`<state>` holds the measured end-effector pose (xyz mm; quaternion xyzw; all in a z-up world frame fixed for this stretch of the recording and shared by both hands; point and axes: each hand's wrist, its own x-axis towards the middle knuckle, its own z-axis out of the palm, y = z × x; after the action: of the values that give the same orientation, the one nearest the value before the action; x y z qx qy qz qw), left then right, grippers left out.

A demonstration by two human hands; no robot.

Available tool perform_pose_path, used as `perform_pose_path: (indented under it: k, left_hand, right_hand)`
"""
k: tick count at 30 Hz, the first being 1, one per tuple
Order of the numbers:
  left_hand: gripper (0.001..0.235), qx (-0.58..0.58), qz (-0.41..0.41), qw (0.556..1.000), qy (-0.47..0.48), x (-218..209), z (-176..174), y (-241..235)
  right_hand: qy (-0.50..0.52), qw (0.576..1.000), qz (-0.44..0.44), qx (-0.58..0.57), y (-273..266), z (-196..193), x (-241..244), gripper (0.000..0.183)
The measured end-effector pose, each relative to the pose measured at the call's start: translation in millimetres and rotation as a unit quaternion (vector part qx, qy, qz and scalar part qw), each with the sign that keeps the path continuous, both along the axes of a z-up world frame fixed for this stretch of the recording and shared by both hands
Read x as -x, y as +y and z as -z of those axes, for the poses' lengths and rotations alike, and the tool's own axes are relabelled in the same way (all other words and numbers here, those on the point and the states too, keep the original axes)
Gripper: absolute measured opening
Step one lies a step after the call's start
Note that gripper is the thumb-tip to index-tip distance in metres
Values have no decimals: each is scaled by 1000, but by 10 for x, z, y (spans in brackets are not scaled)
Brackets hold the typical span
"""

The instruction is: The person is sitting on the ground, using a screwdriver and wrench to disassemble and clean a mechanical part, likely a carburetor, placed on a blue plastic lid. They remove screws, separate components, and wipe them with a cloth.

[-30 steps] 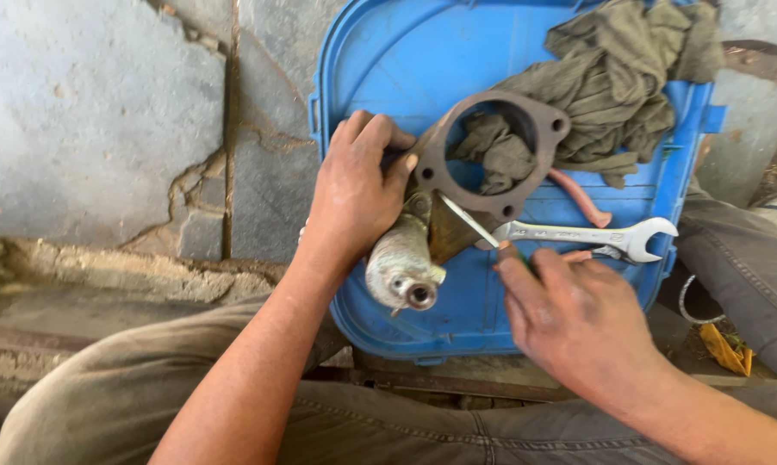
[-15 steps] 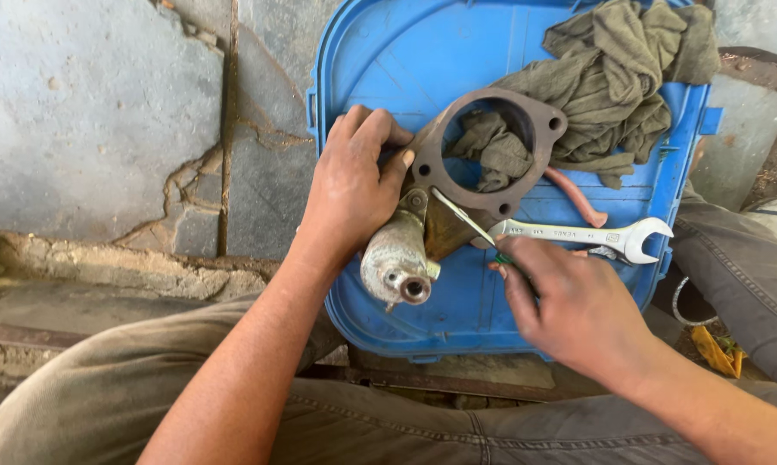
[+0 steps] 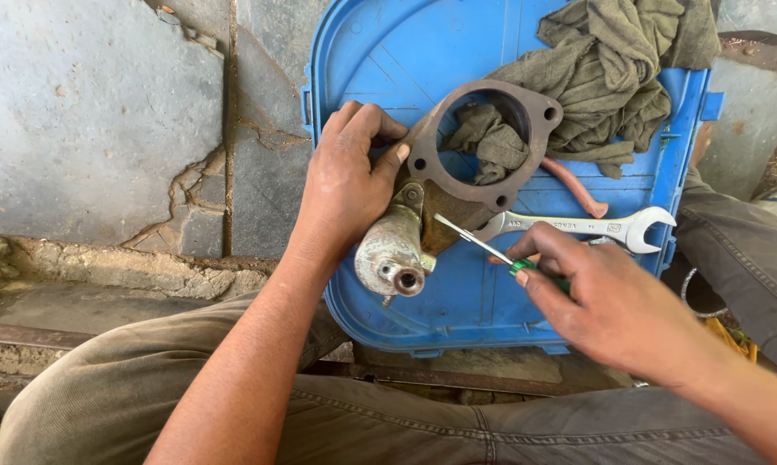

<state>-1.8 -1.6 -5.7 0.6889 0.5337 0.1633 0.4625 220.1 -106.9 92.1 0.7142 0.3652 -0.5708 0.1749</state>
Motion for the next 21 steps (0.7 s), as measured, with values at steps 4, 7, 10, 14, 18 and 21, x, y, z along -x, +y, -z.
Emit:
perform_pose_path:
  k: [4, 7, 10, 14, 18, 21]
  left_hand:
    - [15, 1, -3, 1000, 3, 35, 64, 26]
    - [14, 17, -4, 1000, -3, 13, 35, 31]
    - [13, 25, 4, 1000, 6, -20, 17, 24]
    - [14, 18, 11, 1000, 12, -35, -3, 20]
    - [17, -55, 28, 998, -9, 4, 63, -2]
    - [18, -61, 37, 997, -11, 13, 134, -13]
  right_hand:
    - [146, 954, 32, -260, -347, 253, 26, 24]
    - [126, 970, 83, -189, -439, 355, 62, 26]
    - [92, 981, 65, -160, -271, 454, 34, 27]
    - [114, 987, 99, -57, -210, 389, 105, 33]
    - [214, 950, 229, 5, -327, 499, 188, 35]
    - [263, 918, 293, 41, -418, 634, 259, 39]
